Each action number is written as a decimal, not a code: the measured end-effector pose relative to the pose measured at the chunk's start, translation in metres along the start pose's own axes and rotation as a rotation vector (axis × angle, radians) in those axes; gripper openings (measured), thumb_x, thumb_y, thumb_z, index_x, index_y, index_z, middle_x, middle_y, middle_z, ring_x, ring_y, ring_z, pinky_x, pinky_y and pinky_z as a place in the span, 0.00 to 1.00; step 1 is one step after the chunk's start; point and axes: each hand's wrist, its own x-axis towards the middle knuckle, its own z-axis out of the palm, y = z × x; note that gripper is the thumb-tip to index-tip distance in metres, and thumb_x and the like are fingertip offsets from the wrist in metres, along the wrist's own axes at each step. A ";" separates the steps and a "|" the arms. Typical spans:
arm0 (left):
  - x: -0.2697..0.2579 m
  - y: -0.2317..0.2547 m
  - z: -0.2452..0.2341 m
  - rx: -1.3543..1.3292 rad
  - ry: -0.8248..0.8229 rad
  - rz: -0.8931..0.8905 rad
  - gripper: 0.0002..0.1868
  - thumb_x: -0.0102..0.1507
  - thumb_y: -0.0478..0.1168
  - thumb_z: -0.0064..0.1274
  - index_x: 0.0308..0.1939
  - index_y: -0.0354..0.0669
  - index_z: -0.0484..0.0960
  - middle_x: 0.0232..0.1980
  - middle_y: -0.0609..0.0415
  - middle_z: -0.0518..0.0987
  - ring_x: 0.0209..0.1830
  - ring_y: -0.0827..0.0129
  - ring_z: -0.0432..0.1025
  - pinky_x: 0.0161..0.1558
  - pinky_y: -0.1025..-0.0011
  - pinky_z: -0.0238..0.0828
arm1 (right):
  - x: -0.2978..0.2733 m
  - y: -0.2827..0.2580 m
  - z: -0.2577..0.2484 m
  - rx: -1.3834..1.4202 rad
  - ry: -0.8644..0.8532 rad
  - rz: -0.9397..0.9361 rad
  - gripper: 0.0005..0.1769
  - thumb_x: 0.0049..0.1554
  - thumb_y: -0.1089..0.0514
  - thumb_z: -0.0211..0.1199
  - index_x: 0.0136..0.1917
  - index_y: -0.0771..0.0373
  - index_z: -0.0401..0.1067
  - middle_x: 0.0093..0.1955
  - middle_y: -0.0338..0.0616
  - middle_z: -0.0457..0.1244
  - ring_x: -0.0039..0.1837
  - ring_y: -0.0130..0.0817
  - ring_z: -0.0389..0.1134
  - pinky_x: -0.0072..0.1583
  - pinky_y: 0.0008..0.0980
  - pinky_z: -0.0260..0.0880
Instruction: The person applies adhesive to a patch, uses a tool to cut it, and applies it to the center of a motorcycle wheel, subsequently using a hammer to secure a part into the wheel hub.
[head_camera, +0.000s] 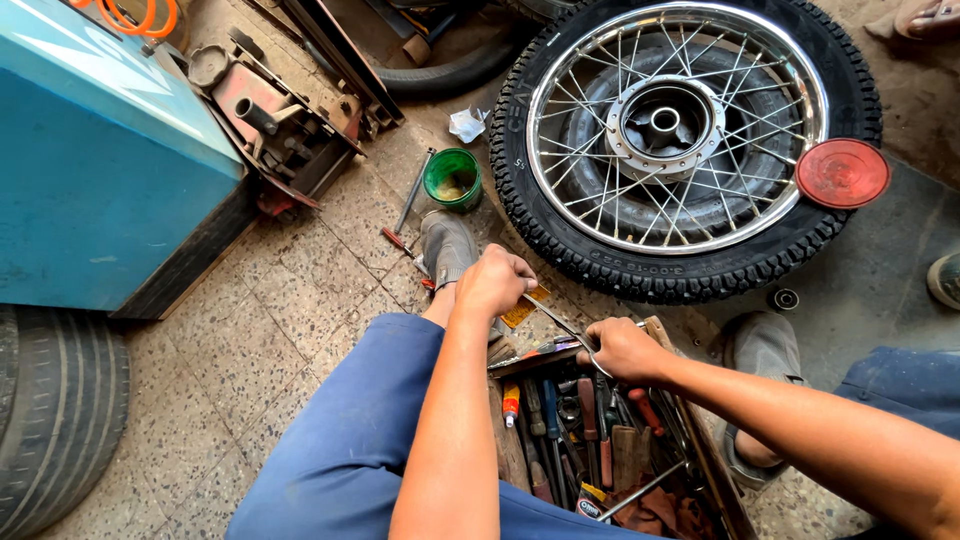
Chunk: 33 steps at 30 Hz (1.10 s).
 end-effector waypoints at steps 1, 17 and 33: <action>0.000 0.000 0.000 -0.013 -0.007 -0.010 0.06 0.57 0.48 0.65 0.37 0.59 0.91 0.55 0.55 0.77 0.52 0.54 0.76 0.52 0.57 0.71 | -0.001 -0.001 0.000 -0.002 0.007 0.012 0.18 0.51 0.49 0.71 0.41 0.68 0.78 0.37 0.57 0.70 0.41 0.47 0.73 0.49 0.44 0.71; 0.003 -0.002 0.012 -0.066 0.098 -0.039 0.08 0.57 0.49 0.65 0.37 0.56 0.90 0.56 0.52 0.76 0.54 0.52 0.76 0.54 0.56 0.70 | -0.005 0.005 0.006 -0.007 0.048 -0.058 0.15 0.49 0.51 0.72 0.41 0.66 0.79 0.39 0.58 0.70 0.43 0.50 0.73 0.49 0.43 0.71; 0.118 0.017 0.042 -0.659 0.359 0.148 0.08 0.58 0.38 0.63 0.35 0.35 0.89 0.28 0.52 0.84 0.26 0.73 0.74 0.32 0.72 0.70 | -0.048 -0.001 -0.145 -0.761 -0.458 -0.207 0.16 0.43 0.50 0.68 0.38 0.65 0.79 0.39 0.58 0.69 0.46 0.57 0.71 0.48 0.50 0.72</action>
